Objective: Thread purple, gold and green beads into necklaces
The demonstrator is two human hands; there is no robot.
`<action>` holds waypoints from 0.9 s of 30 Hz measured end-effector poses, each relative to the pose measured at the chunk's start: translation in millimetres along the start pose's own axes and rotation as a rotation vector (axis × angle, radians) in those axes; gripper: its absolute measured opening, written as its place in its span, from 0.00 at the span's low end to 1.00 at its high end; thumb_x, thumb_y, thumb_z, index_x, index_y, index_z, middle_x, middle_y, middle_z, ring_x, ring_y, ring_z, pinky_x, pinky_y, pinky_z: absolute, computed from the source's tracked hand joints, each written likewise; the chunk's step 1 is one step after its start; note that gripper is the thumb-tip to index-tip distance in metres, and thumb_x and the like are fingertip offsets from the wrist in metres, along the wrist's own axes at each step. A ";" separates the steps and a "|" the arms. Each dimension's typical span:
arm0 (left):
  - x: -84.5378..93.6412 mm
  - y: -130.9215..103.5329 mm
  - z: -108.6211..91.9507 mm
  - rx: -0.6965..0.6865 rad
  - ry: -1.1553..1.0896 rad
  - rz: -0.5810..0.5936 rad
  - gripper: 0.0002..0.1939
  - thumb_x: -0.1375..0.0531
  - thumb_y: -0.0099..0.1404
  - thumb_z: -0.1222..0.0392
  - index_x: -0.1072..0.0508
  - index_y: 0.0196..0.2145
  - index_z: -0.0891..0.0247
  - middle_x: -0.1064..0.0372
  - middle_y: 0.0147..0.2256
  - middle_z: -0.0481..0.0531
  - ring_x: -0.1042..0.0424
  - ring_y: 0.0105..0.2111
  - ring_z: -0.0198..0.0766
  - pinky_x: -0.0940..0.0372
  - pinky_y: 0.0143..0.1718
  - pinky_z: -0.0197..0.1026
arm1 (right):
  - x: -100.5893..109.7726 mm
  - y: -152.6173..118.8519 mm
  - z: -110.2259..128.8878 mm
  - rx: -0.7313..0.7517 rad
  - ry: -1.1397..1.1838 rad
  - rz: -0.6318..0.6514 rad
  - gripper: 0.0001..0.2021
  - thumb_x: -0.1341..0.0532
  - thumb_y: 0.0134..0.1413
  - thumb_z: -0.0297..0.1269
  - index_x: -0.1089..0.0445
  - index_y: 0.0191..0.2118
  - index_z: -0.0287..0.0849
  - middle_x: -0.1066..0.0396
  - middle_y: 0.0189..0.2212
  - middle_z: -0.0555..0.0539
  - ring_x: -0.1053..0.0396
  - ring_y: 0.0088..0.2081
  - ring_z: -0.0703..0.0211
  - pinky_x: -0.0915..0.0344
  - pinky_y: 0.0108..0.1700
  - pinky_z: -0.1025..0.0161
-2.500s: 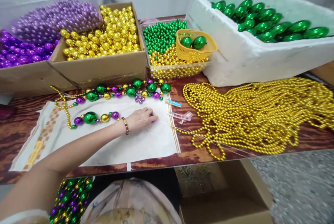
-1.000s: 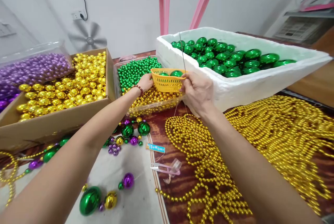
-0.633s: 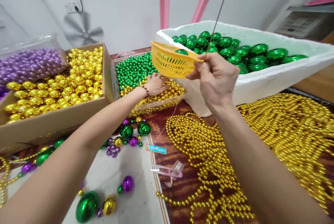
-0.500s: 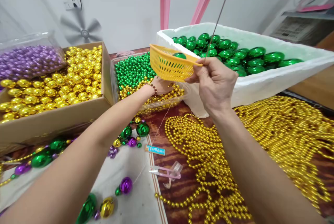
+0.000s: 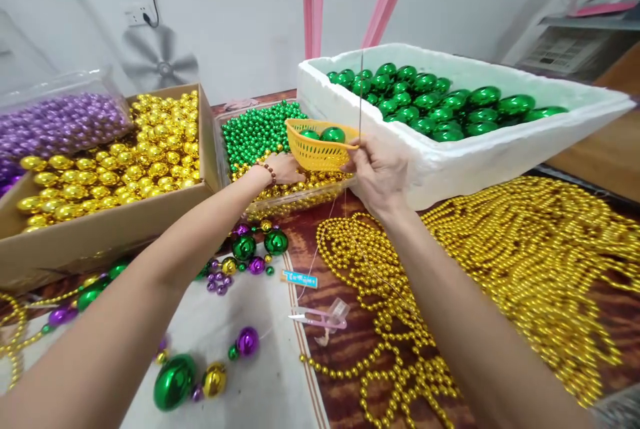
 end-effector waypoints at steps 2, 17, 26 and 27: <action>0.8 -11.4 5.6 0.020 0.061 0.050 0.20 0.45 0.64 0.50 0.21 0.47 0.60 0.28 0.53 0.58 0.28 0.49 0.49 0.35 0.49 0.45 | -4.1 -3.5 -5.4 -0.009 -0.041 0.022 0.11 0.47 0.65 0.38 0.28 0.45 0.46 0.24 0.26 0.48 0.23 0.30 0.53 0.29 0.34 0.58; 27.6 -67.2 21.5 0.127 0.176 0.020 0.19 0.47 0.67 0.54 0.23 0.51 0.54 0.28 0.50 0.58 0.31 0.51 0.54 0.39 0.51 0.53 | -27.7 -6.4 -14.6 0.062 -0.424 0.263 0.16 0.47 0.61 0.31 0.24 0.47 0.43 0.22 0.33 0.42 0.27 0.36 0.49 0.37 0.36 0.59; 33.3 -82.2 17.4 0.170 0.170 -0.073 0.19 0.48 0.68 0.57 0.23 0.51 0.59 0.28 0.48 0.61 0.31 0.50 0.54 0.37 0.50 0.53 | -27.9 6.2 -16.8 0.059 -0.570 0.344 0.14 0.45 0.62 0.32 0.23 0.45 0.46 0.22 0.35 0.41 0.28 0.34 0.48 0.39 0.34 0.58; 32.4 -82.2 18.8 0.167 0.163 -0.088 0.18 0.47 0.68 0.57 0.22 0.50 0.60 0.29 0.49 0.62 0.32 0.51 0.53 0.37 0.51 0.52 | -24.5 4.0 -15.9 0.060 -0.595 0.336 0.13 0.45 0.62 0.32 0.24 0.44 0.46 0.23 0.33 0.41 0.29 0.33 0.48 0.40 0.34 0.58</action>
Point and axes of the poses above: each hand's wrist, its own y-axis towards the middle knuckle, its own x-axis out of the back of the hand, z = x × y, the point moved 6 cm from there along y, towards the middle knuckle
